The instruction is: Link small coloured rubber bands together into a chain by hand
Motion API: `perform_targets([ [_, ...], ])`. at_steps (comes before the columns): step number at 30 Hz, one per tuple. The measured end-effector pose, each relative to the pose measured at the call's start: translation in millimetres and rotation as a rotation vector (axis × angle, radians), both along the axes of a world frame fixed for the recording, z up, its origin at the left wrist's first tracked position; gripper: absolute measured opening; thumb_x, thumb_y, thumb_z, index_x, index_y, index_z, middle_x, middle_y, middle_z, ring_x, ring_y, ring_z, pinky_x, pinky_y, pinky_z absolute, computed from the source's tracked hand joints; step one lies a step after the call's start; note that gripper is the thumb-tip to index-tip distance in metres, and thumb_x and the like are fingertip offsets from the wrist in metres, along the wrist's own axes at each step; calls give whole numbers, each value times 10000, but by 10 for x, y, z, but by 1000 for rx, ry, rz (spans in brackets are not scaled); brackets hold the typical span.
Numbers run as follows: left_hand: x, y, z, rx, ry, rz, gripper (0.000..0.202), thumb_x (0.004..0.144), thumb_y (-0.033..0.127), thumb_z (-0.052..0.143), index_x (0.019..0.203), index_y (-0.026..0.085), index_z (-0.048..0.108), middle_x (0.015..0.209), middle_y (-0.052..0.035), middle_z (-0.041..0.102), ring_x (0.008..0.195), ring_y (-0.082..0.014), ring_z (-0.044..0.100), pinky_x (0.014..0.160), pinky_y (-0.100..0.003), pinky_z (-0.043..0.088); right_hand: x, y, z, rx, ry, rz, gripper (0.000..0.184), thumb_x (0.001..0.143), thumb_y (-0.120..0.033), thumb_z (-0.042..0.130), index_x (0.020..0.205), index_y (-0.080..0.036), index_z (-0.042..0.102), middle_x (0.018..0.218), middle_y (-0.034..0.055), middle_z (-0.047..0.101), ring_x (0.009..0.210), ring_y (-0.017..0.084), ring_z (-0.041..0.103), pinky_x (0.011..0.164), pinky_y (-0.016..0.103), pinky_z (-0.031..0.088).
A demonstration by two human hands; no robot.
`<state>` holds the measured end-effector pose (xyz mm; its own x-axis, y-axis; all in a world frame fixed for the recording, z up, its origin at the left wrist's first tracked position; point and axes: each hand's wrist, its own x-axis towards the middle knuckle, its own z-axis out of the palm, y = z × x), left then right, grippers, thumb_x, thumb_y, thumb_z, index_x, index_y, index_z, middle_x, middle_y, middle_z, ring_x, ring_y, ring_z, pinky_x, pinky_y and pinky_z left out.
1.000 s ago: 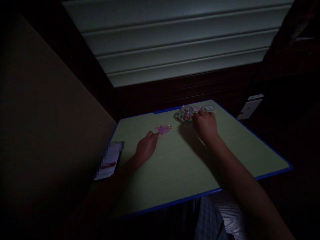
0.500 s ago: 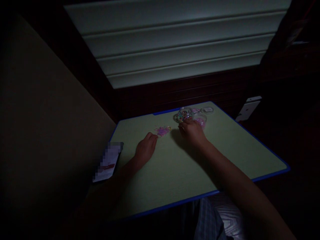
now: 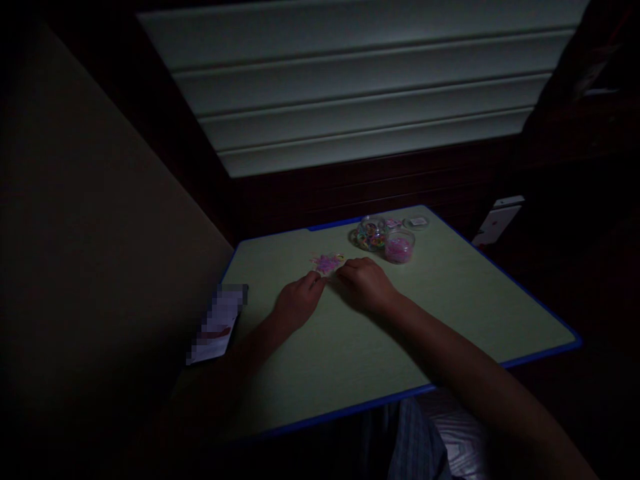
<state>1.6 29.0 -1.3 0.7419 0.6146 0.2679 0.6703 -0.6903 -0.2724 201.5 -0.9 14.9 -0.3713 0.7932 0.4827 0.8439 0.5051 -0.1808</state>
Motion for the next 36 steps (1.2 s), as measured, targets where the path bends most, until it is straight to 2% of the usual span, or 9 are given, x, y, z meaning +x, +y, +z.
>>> perform_targets([
  [7, 16, -6, 17, -38, -6, 56, 288, 923, 172, 320, 1144, 207, 501, 1054, -80, 542, 815, -156, 599, 648, -267, 476, -41, -41, 25, -10, -21, 91, 282, 859, -311, 523, 1073, -152, 618, 906, 91, 661, 845, 167, 578, 783, 279, 355],
  [14, 14, 2, 7, -37, -2, 32, 278, 923, 169, 318, 1120, 208, 510, 1047, -77, 539, 804, -158, 596, 638, -269, 477, -35, -21, 11, 1, -43, 35, 169, 864, -205, 496, 873, -148, 655, 800, 77, 649, 769, 151, 560, 743, 266, 338],
  [22, 9, 3, 23, -29, 6, 41, 263, 930, 194, 314, 1092, 212, 520, 1041, -67, 542, 779, -155, 597, 604, -264, 465, -62, -50, 46, 12, -84, 63, 276, 886, -350, 470, 947, -143, 642, 844, 89, 645, 810, 165, 551, 776, 281, 327],
  [31, 17, -6, 27, -45, 25, 44, 283, 926, 182, 314, 1121, 217, 517, 1014, -66, 545, 791, -139, 593, 629, -245, 467, -43, -22, 24, 6, -142, 92, 203, 878, -229, 485, 910, -150, 669, 774, 66, 642, 750, 148, 548, 768, 281, 311],
  [36, 15, 0, 39, -50, 30, 42, 277, 926, 184, 307, 1100, 208, 521, 1017, -72, 542, 781, -149, 592, 617, -255, 467, 47, -5, 76, 30, -201, -7, 201, 874, -207, 469, 887, -162, 665, 783, 61, 641, 755, 158, 543, 761, 285, 309],
])
